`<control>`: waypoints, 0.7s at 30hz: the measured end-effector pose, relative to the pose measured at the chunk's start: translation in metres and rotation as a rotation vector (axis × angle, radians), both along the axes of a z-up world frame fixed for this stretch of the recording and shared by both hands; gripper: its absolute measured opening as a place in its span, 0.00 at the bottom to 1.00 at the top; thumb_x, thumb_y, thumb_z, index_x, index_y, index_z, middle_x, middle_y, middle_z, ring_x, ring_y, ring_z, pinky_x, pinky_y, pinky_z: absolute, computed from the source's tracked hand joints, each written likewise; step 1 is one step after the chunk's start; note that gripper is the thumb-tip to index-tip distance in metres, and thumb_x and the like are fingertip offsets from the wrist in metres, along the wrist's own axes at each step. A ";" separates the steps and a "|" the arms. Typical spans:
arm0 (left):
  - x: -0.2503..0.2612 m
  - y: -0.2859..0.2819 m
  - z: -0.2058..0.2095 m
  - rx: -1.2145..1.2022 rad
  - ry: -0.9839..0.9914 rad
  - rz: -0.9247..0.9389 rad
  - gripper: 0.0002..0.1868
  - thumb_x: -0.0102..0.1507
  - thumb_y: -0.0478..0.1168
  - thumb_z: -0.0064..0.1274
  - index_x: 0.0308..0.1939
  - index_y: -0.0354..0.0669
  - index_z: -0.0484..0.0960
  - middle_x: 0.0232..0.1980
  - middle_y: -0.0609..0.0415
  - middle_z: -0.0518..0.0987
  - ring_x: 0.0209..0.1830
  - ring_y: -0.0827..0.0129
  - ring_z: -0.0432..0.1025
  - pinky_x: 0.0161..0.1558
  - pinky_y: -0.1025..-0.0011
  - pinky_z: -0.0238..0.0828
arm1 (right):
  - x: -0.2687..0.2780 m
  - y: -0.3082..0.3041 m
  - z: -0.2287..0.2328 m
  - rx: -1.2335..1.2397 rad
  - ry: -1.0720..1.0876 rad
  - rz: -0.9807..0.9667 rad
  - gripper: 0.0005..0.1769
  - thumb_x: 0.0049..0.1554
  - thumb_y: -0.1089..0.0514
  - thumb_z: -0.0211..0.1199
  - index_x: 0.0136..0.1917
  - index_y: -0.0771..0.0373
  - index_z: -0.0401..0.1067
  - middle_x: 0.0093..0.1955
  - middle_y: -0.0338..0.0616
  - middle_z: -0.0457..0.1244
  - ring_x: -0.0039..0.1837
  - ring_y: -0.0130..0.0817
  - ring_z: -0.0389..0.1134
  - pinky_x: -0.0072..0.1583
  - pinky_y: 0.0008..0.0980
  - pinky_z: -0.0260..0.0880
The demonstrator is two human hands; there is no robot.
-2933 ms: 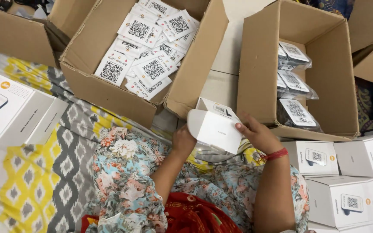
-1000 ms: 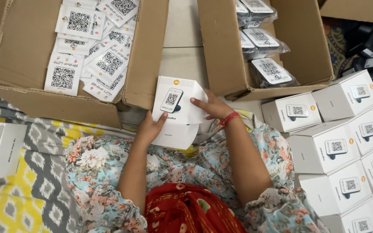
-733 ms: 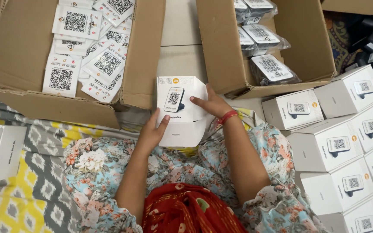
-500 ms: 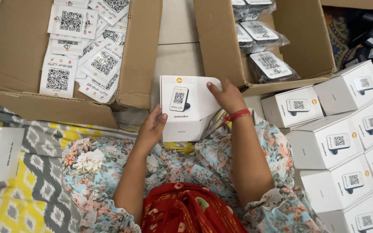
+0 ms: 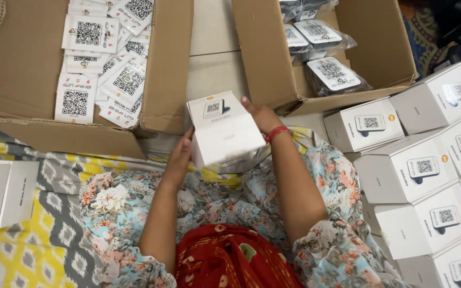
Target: The person packs electronic devices and instruction sheets into white cardboard boxes.
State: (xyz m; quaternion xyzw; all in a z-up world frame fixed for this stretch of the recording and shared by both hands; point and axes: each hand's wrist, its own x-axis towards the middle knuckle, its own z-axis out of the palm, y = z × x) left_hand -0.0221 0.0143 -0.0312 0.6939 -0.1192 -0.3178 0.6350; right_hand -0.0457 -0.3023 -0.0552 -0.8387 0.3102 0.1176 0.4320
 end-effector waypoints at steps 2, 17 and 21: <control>0.004 0.006 -0.006 -0.173 0.049 0.046 0.47 0.66 0.71 0.37 0.78 0.42 0.66 0.68 0.49 0.75 0.62 0.64 0.71 0.62 0.65 0.68 | -0.002 0.015 0.046 0.172 -0.046 -0.097 0.53 0.56 0.17 0.47 0.61 0.70 0.74 0.55 0.57 0.69 0.57 0.48 0.71 0.59 0.40 0.69; -0.001 -0.025 -0.015 0.106 -0.487 0.195 0.16 0.66 0.34 0.58 0.57 0.33 0.79 0.50 0.45 0.80 0.46 0.62 0.77 0.44 0.67 0.72 | -0.016 -0.001 0.038 0.614 -0.144 0.067 0.18 0.58 0.58 0.61 0.62 0.63 0.74 0.51 0.41 0.72 0.52 0.29 0.74 0.51 0.29 0.77; 0.000 -0.027 -0.022 0.264 -0.602 0.232 0.10 0.63 0.37 0.60 0.45 0.33 0.83 0.35 0.39 0.83 0.33 0.52 0.80 0.34 0.61 0.73 | -0.023 0.002 0.046 0.391 -0.286 0.354 0.23 0.52 0.62 0.68 0.62 0.64 0.73 0.54 0.45 0.72 0.57 0.36 0.72 0.56 0.35 0.74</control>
